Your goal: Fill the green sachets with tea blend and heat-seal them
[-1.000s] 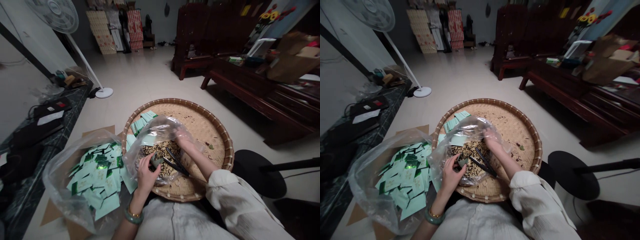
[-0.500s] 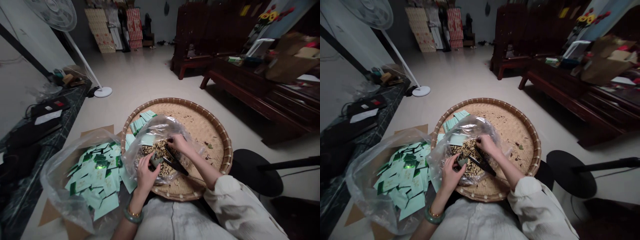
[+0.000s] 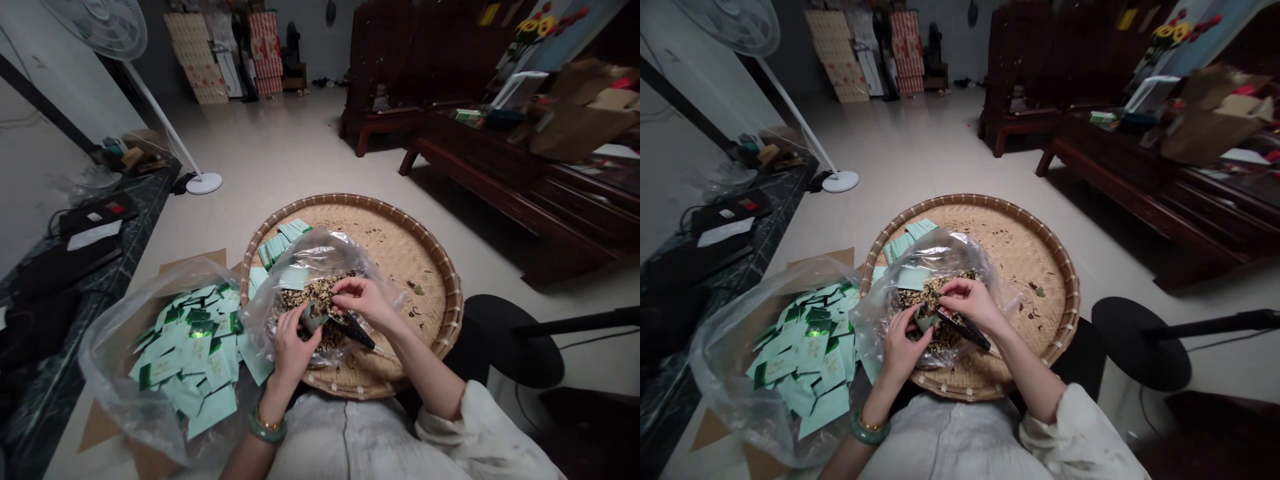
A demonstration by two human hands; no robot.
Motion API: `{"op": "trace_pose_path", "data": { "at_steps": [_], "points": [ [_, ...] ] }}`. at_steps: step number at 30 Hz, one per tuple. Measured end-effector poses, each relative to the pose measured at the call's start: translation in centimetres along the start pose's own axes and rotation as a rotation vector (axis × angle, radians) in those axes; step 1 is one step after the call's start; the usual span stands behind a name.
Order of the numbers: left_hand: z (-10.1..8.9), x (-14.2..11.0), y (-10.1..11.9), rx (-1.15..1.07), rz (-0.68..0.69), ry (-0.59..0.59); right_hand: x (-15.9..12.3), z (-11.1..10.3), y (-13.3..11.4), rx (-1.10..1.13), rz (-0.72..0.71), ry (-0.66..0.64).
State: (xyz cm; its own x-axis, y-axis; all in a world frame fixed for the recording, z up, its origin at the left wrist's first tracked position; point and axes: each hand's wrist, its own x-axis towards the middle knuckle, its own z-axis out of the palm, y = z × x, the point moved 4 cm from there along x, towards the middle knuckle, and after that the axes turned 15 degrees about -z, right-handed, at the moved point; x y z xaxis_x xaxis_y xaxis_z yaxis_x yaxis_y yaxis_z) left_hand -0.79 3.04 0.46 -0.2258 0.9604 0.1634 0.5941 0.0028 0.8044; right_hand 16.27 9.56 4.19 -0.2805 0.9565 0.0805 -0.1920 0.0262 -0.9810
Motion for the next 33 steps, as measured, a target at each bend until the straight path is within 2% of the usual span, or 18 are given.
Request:
{"op": "trace_pose_path", "data": {
  "at_steps": [5,9,12,16,20,22,26,30,33],
  "points": [
    [0.0,0.0,-0.1,-0.016,-0.002,-0.002,-0.6,1.9,-0.3,-0.074,-0.068,-0.072],
    [0.0,-0.1,-0.3,-0.019,-0.009,-0.014,-1.2,2.4,-1.3,-0.260,-0.153,-0.130],
    [0.0,-0.1,-0.4,-0.016,0.001,-0.015,-1.5,2.7,-2.3,-0.286,-0.177,-0.161],
    [-0.1,-0.2,-0.1,0.004,0.054,-0.007,-1.7,3.2,-3.5,-0.302,-0.254,-0.236],
    [-0.7,-0.5,0.1,-0.008,0.124,0.035,-2.2,3.0,-4.6,-0.430,-0.386,-0.190],
    [-1.0,-0.7,0.2,-0.026,0.178,0.065,-2.8,3.0,-4.8,-0.478,-0.413,-0.219],
    [-1.2,-1.0,0.3,-0.046,0.250,0.098,-4.4,3.7,-4.2,-0.550,-0.445,-0.351],
    [-0.8,-1.1,0.4,-0.045,0.246,0.092,-5.1,4.2,-2.5,-0.658,-0.495,-0.340],
    [-0.6,-1.0,0.2,-0.047,0.162,0.052,-4.7,4.1,-1.7,-0.712,-0.502,-0.312]
  ]
}}
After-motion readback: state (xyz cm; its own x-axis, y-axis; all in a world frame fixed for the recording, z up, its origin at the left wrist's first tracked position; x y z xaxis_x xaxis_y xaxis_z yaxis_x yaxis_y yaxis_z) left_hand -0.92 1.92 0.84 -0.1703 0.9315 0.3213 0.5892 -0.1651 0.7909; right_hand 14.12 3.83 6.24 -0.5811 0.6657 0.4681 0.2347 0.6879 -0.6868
